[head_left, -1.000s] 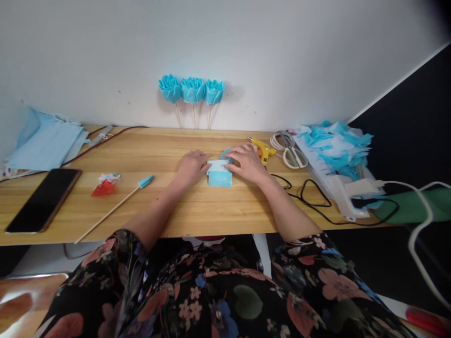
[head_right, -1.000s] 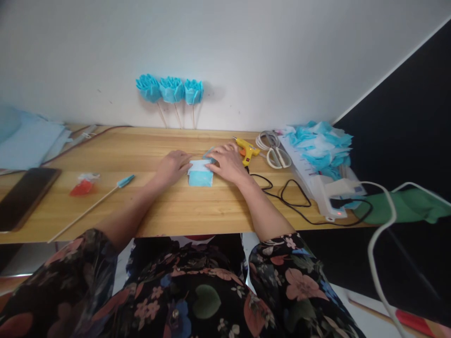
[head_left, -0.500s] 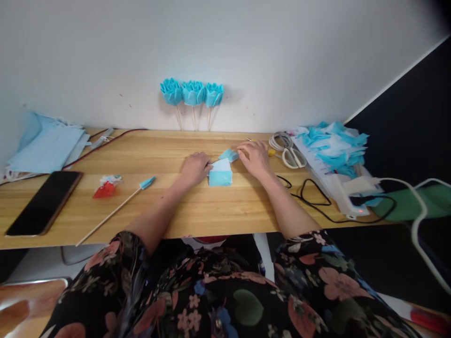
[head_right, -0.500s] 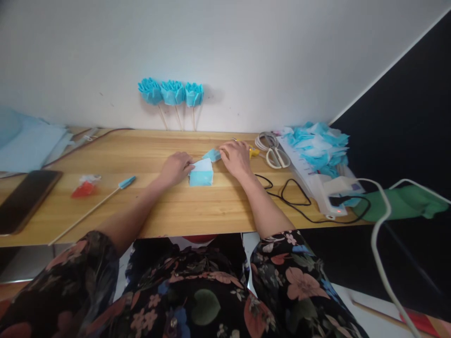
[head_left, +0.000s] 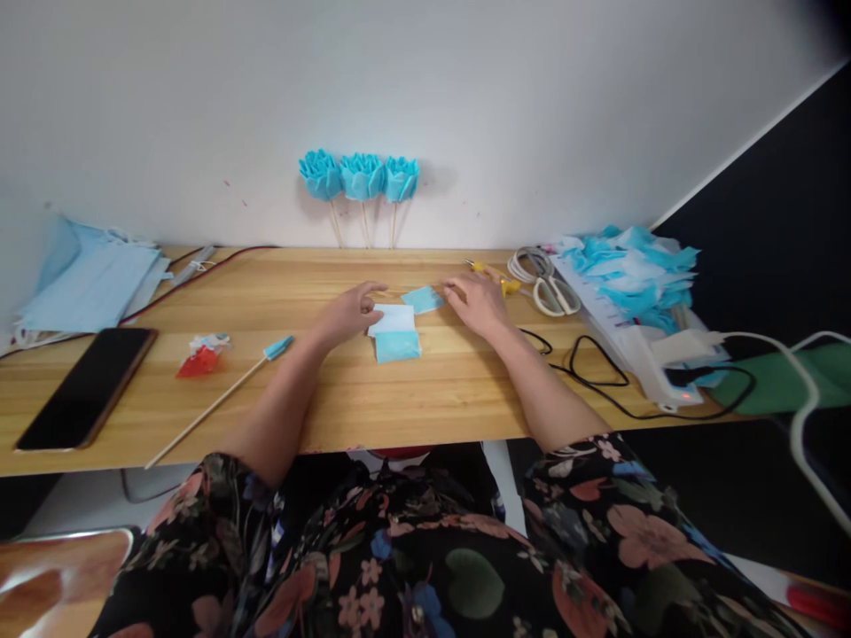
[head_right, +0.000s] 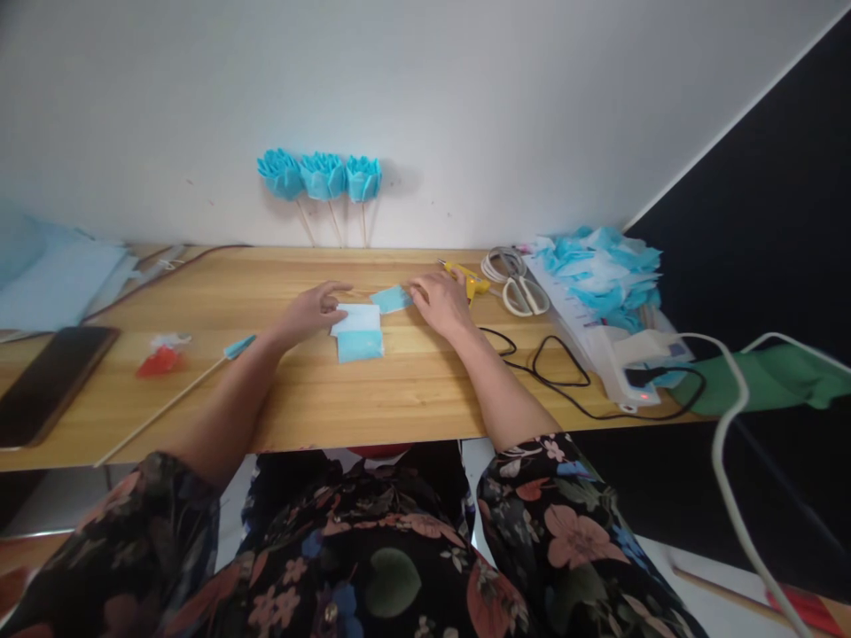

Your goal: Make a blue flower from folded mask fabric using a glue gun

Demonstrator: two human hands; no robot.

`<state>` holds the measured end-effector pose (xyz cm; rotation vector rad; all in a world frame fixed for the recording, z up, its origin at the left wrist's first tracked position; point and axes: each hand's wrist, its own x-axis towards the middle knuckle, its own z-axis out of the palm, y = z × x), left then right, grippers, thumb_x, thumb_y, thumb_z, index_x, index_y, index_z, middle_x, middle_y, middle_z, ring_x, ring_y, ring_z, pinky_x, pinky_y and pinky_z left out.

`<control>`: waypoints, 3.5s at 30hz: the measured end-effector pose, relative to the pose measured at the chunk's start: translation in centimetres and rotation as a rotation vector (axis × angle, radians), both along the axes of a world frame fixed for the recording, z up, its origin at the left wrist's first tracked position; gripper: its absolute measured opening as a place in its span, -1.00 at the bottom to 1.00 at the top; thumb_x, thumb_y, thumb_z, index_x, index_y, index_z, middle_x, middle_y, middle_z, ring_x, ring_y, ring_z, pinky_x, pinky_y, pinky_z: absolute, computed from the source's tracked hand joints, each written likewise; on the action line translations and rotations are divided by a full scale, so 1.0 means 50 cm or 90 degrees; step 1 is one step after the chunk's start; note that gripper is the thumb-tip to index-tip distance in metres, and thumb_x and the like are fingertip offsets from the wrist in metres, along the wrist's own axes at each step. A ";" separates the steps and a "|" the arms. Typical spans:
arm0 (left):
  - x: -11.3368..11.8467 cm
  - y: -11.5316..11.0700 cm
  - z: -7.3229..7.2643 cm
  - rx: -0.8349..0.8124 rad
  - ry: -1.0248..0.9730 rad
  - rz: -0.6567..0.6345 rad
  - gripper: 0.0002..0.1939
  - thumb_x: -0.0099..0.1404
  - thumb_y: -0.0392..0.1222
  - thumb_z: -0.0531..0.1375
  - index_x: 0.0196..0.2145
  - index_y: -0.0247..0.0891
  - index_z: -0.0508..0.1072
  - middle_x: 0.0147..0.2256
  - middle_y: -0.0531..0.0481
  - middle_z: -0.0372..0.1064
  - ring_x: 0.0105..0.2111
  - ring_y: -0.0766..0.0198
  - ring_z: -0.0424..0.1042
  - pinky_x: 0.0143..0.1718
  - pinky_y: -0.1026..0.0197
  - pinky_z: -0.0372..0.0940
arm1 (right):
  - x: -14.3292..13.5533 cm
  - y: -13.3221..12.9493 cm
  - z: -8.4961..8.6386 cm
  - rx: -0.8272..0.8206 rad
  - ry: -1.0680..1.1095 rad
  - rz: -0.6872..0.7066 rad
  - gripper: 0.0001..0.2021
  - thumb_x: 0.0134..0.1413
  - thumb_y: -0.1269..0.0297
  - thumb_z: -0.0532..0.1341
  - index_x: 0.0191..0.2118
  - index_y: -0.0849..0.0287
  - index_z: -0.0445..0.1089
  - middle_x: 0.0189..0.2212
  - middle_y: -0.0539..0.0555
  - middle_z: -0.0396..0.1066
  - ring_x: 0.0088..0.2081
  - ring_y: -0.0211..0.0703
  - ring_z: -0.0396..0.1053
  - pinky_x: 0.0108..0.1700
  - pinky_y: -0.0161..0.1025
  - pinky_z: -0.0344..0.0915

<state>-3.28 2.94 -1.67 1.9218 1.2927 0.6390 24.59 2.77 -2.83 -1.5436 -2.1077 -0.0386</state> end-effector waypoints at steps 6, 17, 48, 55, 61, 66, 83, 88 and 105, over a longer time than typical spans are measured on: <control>-0.002 0.006 0.000 0.000 0.039 -0.011 -0.36 0.15 -0.24 0.20 0.22 -0.18 0.39 -0.52 0.15 0.26 -0.49 0.30 0.28 -0.44 0.27 0.14 | -0.014 -0.008 0.000 -0.004 -0.028 0.080 -0.81 0.19 0.19 0.28 -0.11 -0.01 0.56 0.00 0.06 0.58 0.07 0.11 0.39 0.30 0.26 -0.02; -0.025 0.001 0.016 -0.127 -0.015 -0.080 -0.10 0.12 -0.28 0.21 0.42 -0.22 0.10 -0.59 0.22 0.16 -0.57 0.33 0.25 -0.48 0.28 0.15 | -0.020 -0.002 -0.006 0.025 -0.087 0.081 -0.84 0.17 0.32 0.23 -0.32 0.01 0.58 0.04 0.08 0.53 0.13 0.19 0.31 0.31 0.43 -0.14; -0.009 -0.004 -0.014 0.024 0.075 -0.036 -0.25 0.15 -0.30 0.19 0.33 -0.23 0.29 -0.37 0.03 0.42 -0.45 0.31 0.28 -0.36 0.25 0.14 | -0.080 -0.073 0.032 -0.170 0.322 0.434 -0.90 0.16 0.22 0.26 -0.33 0.11 0.42 -0.22 0.05 0.55 -0.15 -0.10 0.45 -0.03 -0.09 0.25; -0.010 -0.014 -0.016 0.045 0.070 -0.028 -0.40 0.28 -0.11 0.17 0.28 -0.20 0.36 -0.36 0.00 0.48 -0.41 0.27 0.35 -0.32 0.24 0.18 | -0.048 -0.041 0.024 -0.291 0.688 0.296 -0.72 -0.04 0.08 0.39 -0.29 0.08 0.36 -0.47 -0.07 0.37 -0.45 -0.27 0.30 -0.36 -0.26 0.28; -0.011 -0.020 -0.005 0.027 0.077 -0.038 -0.42 0.36 0.00 0.10 0.27 -0.23 0.36 -0.38 -0.02 0.48 -0.40 0.24 0.39 -0.29 0.21 0.19 | -0.042 -0.046 0.028 -0.363 0.686 0.291 -0.64 -0.04 0.04 0.40 -0.15 0.07 0.41 -0.45 -0.06 0.37 -0.48 -0.29 0.27 -0.44 -0.31 0.24; -0.006 -0.032 0.018 0.000 0.109 -0.046 -0.34 0.25 -0.16 0.18 0.31 -0.19 0.32 -0.32 -0.02 0.50 -0.38 0.25 0.39 -0.31 0.23 0.17 | -0.042 -0.058 0.031 -0.446 0.587 0.361 -0.68 0.10 0.08 0.33 -0.08 0.13 0.45 -0.46 -0.06 0.36 -0.49 -0.34 0.24 -0.44 -0.34 0.19; 0.002 -0.029 0.007 -0.020 -0.227 0.044 -0.38 0.23 -0.32 0.18 0.26 -0.27 0.35 -0.47 0.10 0.25 -0.53 0.38 0.21 -0.48 0.29 0.13 | -0.040 -0.057 0.024 -0.465 0.576 0.363 -0.70 0.11 0.08 0.36 -0.11 0.14 0.53 -0.40 -0.02 0.43 -0.46 -0.35 0.26 -0.41 -0.35 0.20; 0.018 -0.049 0.010 -0.051 -0.278 -0.012 -0.41 0.26 -0.30 0.20 0.25 -0.27 0.36 -0.47 0.09 0.27 -0.51 0.38 0.24 -0.48 0.29 0.12 | -0.052 -0.061 0.024 -0.468 0.588 0.334 -0.67 0.06 0.06 0.38 -0.10 0.12 0.51 -0.38 -0.02 0.45 -0.46 -0.35 0.26 -0.42 -0.35 0.22; 0.030 -0.041 -0.001 -0.021 -0.375 0.127 -0.36 0.24 -0.35 0.18 0.28 -0.25 0.29 -0.45 0.11 0.28 -0.54 0.41 0.19 -0.51 0.31 0.10 | -0.057 -0.051 0.028 -0.365 0.650 0.189 -0.64 -0.01 0.02 0.37 -0.13 0.12 0.52 -0.50 -0.09 0.29 -0.49 -0.33 0.17 -0.43 -0.34 0.10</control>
